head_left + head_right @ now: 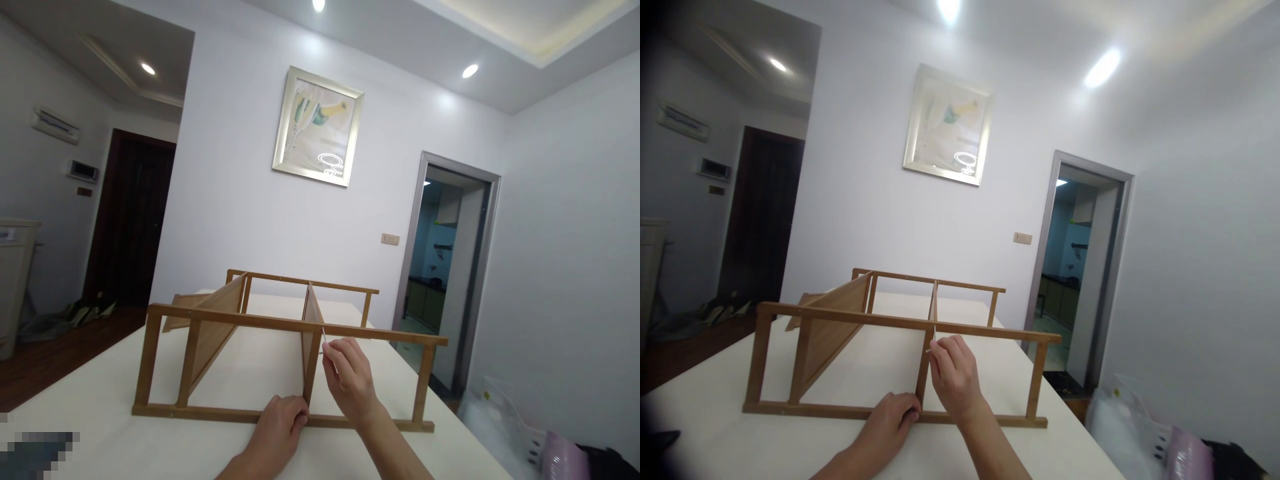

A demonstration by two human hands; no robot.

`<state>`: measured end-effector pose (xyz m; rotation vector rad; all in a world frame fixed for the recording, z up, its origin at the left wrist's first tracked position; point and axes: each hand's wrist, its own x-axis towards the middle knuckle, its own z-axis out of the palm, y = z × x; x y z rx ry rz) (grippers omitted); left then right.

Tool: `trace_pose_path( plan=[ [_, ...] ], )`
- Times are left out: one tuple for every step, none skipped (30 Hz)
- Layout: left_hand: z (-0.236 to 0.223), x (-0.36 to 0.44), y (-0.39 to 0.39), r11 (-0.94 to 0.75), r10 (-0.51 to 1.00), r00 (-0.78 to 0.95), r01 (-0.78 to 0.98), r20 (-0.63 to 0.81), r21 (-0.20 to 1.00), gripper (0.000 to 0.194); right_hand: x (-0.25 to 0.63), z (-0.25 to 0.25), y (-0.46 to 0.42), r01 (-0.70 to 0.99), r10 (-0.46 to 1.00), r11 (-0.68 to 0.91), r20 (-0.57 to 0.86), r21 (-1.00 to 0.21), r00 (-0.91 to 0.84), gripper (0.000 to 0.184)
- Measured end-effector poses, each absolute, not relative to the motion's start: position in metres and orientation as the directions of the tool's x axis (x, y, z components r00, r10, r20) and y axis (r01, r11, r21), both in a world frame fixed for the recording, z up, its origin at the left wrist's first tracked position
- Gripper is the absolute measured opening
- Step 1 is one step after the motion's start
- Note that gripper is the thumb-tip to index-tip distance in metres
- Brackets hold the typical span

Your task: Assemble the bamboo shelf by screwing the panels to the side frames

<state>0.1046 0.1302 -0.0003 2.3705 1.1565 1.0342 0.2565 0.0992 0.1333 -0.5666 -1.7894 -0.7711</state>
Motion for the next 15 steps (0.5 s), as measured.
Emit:
trace_pose_path(
  plan=[
    [0.0,0.105,0.13,-0.629,0.777,0.413,0.555,0.476,0.545,0.023,0.254,0.133,0.099,0.709,0.036,0.667,0.94,0.229,-0.338,0.019],
    [0.0,0.105,0.13,-0.629,0.776,0.413,0.555,0.477,0.544,0.023,0.251,0.133,0.099,0.723,0.062,0.657,0.939,0.216,-0.337,0.016],
    [0.0,0.105,0.13,-0.63,0.775,0.414,0.555,0.477,0.543,0.023,0.249,0.132,0.099,0.733,0.09,0.653,0.941,0.191,-0.325,0.014],
    [0.001,0.105,0.13,-0.632,0.774,0.417,0.556,0.476,0.541,0.023,0.247,0.131,0.099,0.739,0.114,0.655,0.946,0.158,-0.303,0.012],
    [0.001,0.105,0.131,-0.633,0.773,0.42,0.556,0.475,0.539,0.023,0.245,0.131,0.099,0.739,0.134,0.663,0.952,0.12,-0.274,0.011],
    [0.001,0.105,0.131,-0.633,0.773,0.423,0.556,0.473,0.538,0.023,0.244,0.131,0.1,0.734,0.149,0.674,0.959,0.08,-0.241,0.009],
    [0.001,0.104,0.131,-0.633,0.774,0.425,0.556,0.47,0.539,0.023,0.243,0.131,0.1,0.725,0.16,0.687,0.965,0.043,-0.209,0.008],
    [0.001,0.104,0.131,-0.63,0.776,0.425,0.558,0.467,0.539,0.023,0.243,0.13,0.1,0.716,0.169,0.698,0.969,0.014,-0.183,0.008],
    [0.001,0.104,0.131,-0.627,0.779,0.424,0.562,0.463,0.54,0.023,0.243,0.13,0.1,0.709,0.174,0.705,0.971,-0.007,-0.164,0.008],
    [0.001,0.104,0.131,-0.622,0.782,0.422,0.566,0.458,0.54,0.023,0.243,0.13,0.1,0.704,0.177,0.71,0.972,-0.015,-0.157,0.009],
    [0.001,0.104,0.131,-0.618,0.785,0.419,0.571,0.455,0.54,0.023,0.244,0.13,0.1,0.7,0.176,0.714,0.971,-0.012,-0.162,0.01],
    [0.0,0.104,0.131,-0.616,0.787,0.419,0.574,0.453,0.54,0.023,0.245,0.129,0.1,0.698,0.171,0.716,0.969,0.002,-0.177,0.012],
    [0.0,0.104,0.131,-0.614,0.788,0.419,0.576,0.451,0.539,0.023,0.246,0.129,0.1,0.697,0.161,0.717,0.967,0.023,-0.198,0.016],
    [0.0,0.104,0.131,-0.615,0.788,0.421,0.576,0.449,0.539,0.023,0.247,0.128,0.1,0.696,0.147,0.716,0.964,0.05,-0.22,0.02],
    [0.0,0.104,0.131,-0.616,0.787,0.423,0.575,0.449,0.539,0.023,0.248,0.127,0.1,0.694,0.131,0.716,0.962,0.076,-0.241,0.024]
  ],
)
